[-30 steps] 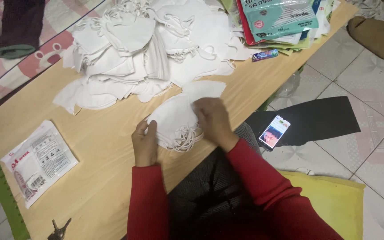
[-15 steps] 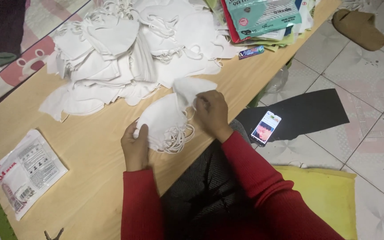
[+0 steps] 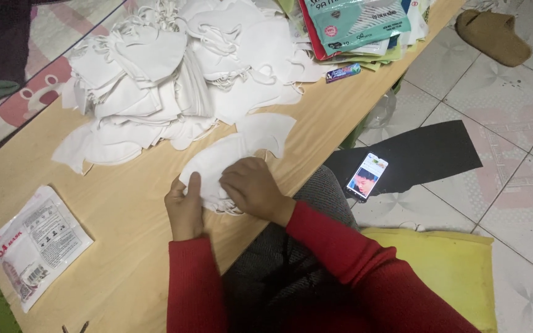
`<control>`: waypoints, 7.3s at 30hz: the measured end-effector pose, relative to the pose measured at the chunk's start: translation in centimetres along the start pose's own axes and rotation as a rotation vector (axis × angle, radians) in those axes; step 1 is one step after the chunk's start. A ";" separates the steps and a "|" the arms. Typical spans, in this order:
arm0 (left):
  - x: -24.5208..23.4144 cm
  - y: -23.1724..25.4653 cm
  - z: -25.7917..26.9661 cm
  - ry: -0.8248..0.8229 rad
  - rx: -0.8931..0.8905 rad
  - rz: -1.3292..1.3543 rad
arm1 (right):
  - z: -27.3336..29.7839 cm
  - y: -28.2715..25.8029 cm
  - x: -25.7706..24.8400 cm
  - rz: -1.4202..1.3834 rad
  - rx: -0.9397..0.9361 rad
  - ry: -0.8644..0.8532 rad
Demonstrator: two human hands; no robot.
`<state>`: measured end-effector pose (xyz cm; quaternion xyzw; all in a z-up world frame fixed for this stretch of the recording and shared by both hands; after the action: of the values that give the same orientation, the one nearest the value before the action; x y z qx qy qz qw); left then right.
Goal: The person is separating individual white face masks from a large pile and stacking them neatly on a wooden table.
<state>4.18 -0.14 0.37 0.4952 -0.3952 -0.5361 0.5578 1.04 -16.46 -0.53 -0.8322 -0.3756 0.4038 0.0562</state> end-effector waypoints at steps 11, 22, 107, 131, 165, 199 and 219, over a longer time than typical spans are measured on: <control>-0.6 0.0 -1.3 0.094 0.180 -0.108 | 0.1 8.1 -4.1 0.268 0.504 -0.327; -1.3 1.2 -0.4 0.187 0.320 0.065 | -0.1 5.4 -7.2 0.062 0.268 0.189; 0.1 -0.1 0.2 0.042 0.070 -0.112 | 0.4 6.2 -3.7 0.233 0.484 -0.048; -0.6 -3.7 -2.3 -0.024 -0.058 0.203 | 1.3 -0.7 0.2 -0.141 0.138 0.073; -5.2 -2.2 -3.2 0.439 -0.011 0.349 | 0.8 3.6 -2.2 -0.010 0.570 -0.261; -2.6 -4.0 -3.6 -0.016 -0.080 0.237 | 2.8 5.0 3.4 -0.678 0.786 0.007; -3.0 -1.5 -1.6 0.208 -0.047 0.078 | -1.3 5.5 -7.1 -0.137 0.536 0.293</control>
<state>5.05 3.12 -1.14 0.5192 -0.3415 -0.4689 0.6277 2.35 -24.88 2.61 -0.8100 -0.2988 0.3594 0.3543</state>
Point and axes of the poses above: each hand's wrist, its own z-axis away from the middle knuckle, its own x-axis out of the palm, y = z × x, the point moved 5 cm from there along -z, towards the middle knuckle, and after that the axes turned 8 degrees about -x, right-handed, at the moved point
